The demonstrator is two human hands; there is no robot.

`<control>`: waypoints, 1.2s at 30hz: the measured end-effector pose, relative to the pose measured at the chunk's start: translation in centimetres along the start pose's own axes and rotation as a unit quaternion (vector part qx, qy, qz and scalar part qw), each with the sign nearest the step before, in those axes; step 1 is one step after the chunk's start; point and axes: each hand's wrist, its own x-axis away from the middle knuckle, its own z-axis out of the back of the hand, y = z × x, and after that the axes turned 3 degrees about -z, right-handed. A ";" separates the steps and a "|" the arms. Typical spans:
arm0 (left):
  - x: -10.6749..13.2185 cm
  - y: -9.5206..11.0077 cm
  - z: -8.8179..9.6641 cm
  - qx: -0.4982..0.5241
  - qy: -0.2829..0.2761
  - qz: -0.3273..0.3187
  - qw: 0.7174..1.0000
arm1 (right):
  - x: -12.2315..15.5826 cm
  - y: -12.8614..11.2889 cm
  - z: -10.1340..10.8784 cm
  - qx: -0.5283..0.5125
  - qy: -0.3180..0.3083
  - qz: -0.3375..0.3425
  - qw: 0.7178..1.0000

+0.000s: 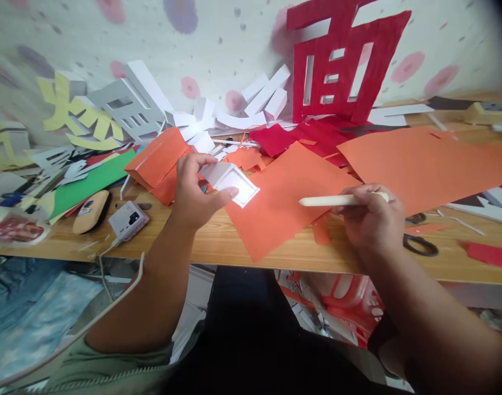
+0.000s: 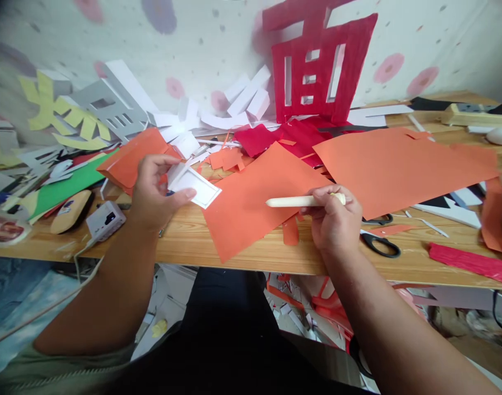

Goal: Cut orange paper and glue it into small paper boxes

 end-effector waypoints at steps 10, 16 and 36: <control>-1.1 3.1 -4.0 -0.007 -0.170 -0.022 0.985 | 0.4 -0.1 -0.1 0.014 0.016 0.015 1.000; 0.6 4.0 -5.2 -0.035 -0.182 -0.032 0.982 | 0.4 -0.1 -0.1 0.020 0.026 0.034 0.999; 0.2 2.2 -2.6 -0.034 -0.280 -0.094 0.955 | 0.3 0.0 -0.1 0.007 0.032 0.040 0.999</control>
